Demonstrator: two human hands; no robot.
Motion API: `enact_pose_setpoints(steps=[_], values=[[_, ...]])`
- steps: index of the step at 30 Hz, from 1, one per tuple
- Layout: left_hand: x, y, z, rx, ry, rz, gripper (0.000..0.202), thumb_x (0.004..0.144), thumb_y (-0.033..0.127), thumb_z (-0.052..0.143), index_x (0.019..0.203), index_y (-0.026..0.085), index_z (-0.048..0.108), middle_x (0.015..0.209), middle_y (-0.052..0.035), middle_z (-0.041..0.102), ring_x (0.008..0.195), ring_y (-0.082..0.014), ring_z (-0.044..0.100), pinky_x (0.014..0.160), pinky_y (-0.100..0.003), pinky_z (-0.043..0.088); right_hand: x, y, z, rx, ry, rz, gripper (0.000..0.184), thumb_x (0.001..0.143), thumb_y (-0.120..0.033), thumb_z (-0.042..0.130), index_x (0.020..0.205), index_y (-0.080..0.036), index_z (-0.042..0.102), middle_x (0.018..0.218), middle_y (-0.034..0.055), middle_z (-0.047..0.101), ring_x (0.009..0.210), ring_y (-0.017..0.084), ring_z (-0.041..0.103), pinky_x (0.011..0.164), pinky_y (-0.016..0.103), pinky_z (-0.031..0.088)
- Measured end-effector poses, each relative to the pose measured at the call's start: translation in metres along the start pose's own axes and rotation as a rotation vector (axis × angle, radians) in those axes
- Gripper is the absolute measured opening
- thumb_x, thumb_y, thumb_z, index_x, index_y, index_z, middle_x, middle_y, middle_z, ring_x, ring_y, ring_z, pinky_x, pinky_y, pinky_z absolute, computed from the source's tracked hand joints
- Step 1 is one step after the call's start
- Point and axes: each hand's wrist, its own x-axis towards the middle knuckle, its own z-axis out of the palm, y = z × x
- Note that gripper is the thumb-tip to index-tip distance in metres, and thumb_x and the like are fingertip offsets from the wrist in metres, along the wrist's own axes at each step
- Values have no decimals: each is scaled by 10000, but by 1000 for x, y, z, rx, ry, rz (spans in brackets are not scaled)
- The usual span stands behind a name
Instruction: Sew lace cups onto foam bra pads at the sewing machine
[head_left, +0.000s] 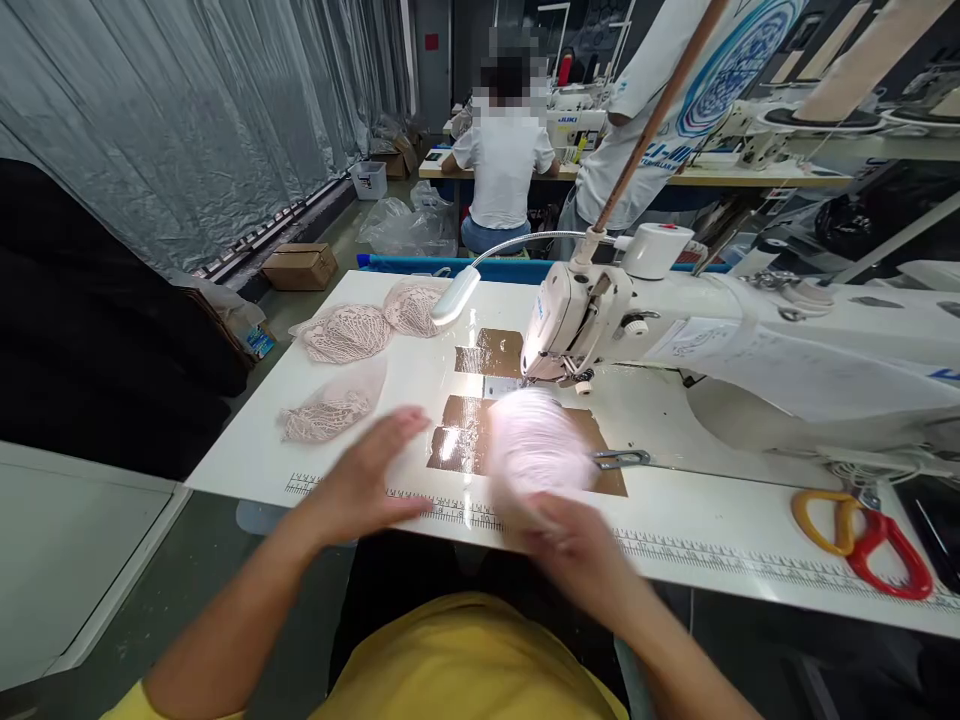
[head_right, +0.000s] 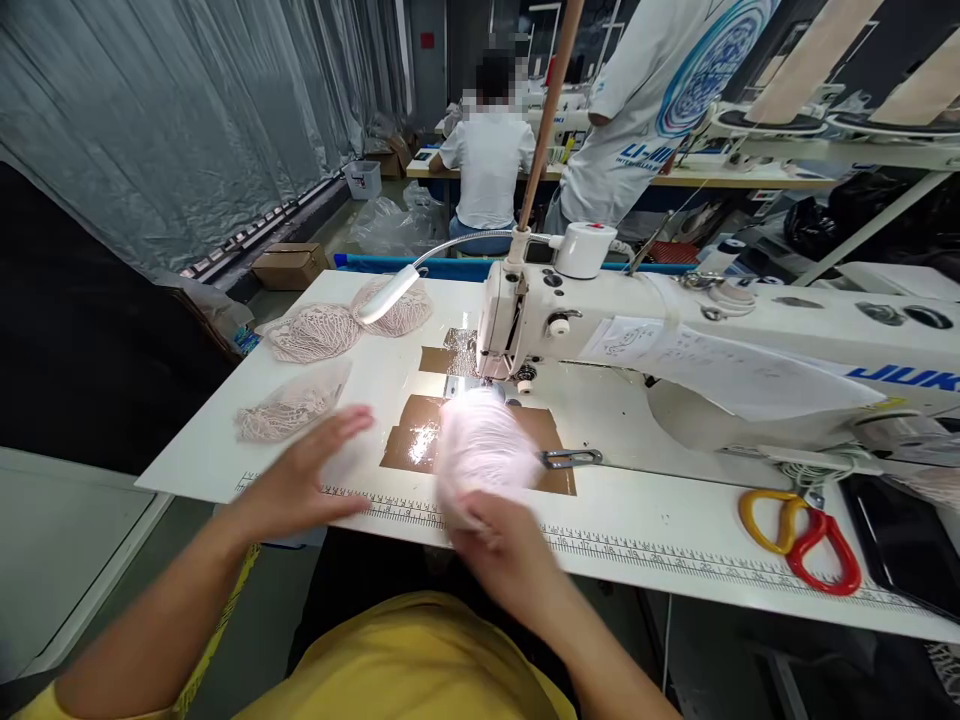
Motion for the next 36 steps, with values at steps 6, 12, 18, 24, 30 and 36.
enact_pose_setpoints(steps=[6,12,18,24,30,36], values=[[3,33,35,-508,-274,-67,269,771,144,556,1017,183,656,927,-28,690,831,-178,636,735,-247,488,11,-28,10,40,81,-269,85,806,-143,561,814,-227,572,772,9,632,662,144,572,584,248,446],[-9,8,28,-550,-1,-331,210,867,305,526,804,160,665,686,-18,620,638,-149,562,581,-231,428,6,-18,-20,-83,607,-229,141,751,-130,631,802,-245,567,792,12,617,724,166,571,602,257,427],[-14,48,30,-1038,-391,-1,594,802,365,667,1360,259,493,1361,-128,500,1029,-257,603,766,-308,529,13,-11,2,385,-250,51,152,842,-308,578,766,-199,650,760,9,641,712,170,566,652,277,464],[-1,39,39,-904,-370,-118,835,655,328,801,1402,260,433,1363,-110,492,1194,-299,492,966,-384,451,7,-5,13,669,-475,118,175,771,-333,690,715,-178,631,760,11,616,724,168,549,676,288,465],[-10,19,49,-1163,-543,-363,336,760,409,668,920,114,651,740,-36,586,661,-154,551,619,-247,457,4,-2,12,825,-37,301,366,648,-343,809,875,-232,545,662,-54,543,563,102,482,521,205,403],[-8,29,50,-1158,-422,-349,309,784,433,648,803,125,631,706,-25,537,653,-143,496,616,-243,420,8,6,11,637,123,240,560,719,-444,738,1210,-260,540,713,-12,595,635,153,535,600,260,447]])
